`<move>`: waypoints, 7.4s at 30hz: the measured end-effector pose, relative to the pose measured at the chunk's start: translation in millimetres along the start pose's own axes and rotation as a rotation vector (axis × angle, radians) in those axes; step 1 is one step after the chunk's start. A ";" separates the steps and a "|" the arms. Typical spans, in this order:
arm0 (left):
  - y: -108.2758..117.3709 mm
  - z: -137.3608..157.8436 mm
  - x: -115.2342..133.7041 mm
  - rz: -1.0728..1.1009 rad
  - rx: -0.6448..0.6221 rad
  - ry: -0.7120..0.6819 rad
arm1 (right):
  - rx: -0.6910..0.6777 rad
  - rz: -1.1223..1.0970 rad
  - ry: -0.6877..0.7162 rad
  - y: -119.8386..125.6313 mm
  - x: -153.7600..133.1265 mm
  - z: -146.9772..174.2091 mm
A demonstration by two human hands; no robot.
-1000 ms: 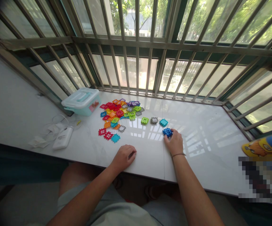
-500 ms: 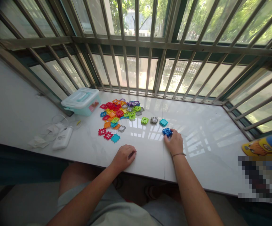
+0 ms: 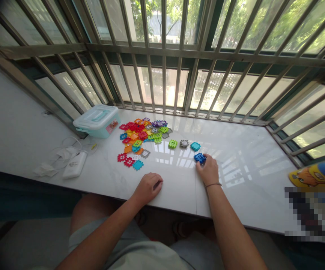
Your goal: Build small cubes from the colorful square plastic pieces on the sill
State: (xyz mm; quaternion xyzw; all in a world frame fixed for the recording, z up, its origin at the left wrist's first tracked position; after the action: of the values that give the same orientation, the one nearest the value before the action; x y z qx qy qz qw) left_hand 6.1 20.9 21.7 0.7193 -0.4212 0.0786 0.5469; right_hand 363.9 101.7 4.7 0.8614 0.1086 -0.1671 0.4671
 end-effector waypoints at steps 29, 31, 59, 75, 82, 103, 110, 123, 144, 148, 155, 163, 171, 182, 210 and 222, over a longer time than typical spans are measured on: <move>0.4 0.1 -0.2 0.002 0.000 -0.002 | -0.023 0.059 -0.005 -4.0 1.1 -0.3; 0.7 0.0 -0.1 0.001 -0.003 0.001 | -0.019 0.065 -0.015 -3.8 0.9 -0.4; -6.9 0.6 -10.6 -0.039 -0.049 0.000 | -0.453 -0.386 0.417 24.1 -126.9 85.5; 0.9 -1.7 -8.3 0.012 -0.099 0.008 | -0.486 -0.421 0.411 25.7 -129.1 85.2; 0.7 -2.3 -8.1 0.026 -0.089 0.009 | -0.490 -0.460 0.401 28.8 -128.9 81.7; 0.1 -0.6 -10.3 0.033 -0.072 -0.006 | -0.343 -0.499 0.325 26.7 -122.7 85.4; 3.3 -1.7 -6.4 0.026 -0.072 -0.010 | -0.288 -0.470 0.235 19.2 -119.5 87.0; 7.3 -1.8 -1.4 0.037 -0.076 -0.017 | -0.318 -0.462 0.238 19.7 -120.3 86.3; 6.5 -0.7 -1.7 0.063 -0.064 -0.011 | -0.336 -0.441 0.279 21.9 -121.3 86.0; 6.4 0.6 -1.7 0.122 0.044 -0.001 | -0.316 -0.446 0.257 21.2 -120.4 86.2; -0.1 1.8 -2.4 0.060 0.094 0.014 | -0.322 -0.448 0.219 20.6 -120.3 86.2; 2.4 0.6 0.6 0.026 0.030 0.018 | -0.323 -0.458 0.243 22.2 -121.6 86.4; 2.3 0.2 0.5 0.021 0.021 0.013 | -0.334 -0.453 0.251 21.4 -121.7 86.1; 4.6 0.7 1.8 0.070 0.044 0.015 | -0.288 -0.463 0.348 27.7 -123.3 85.5; 3.6 -0.1 -1.3 0.014 -0.041 -0.032 | -0.458 -0.341 0.395 19.4 -124.8 85.8; -1.4 0.1 -6.7 0.018 -0.037 -0.028 | -0.443 -0.353 0.405 19.5 -124.5 85.8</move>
State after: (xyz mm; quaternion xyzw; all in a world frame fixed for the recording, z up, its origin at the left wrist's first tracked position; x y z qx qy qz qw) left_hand 2.8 24.3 16.8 0.7063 -0.4365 0.0655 0.5535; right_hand 240.0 15.1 24.6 0.7228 0.3800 -0.0435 0.5755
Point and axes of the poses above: each hand's wrist, its own z-axis away from the middle knuckle, its own y-axis out of the back of the hand, x = y × z, the point moved 2 cm from there along -z, towards the middle knuckle, and after that the axes turned 5 degrees about x, right-handed, at the moved point
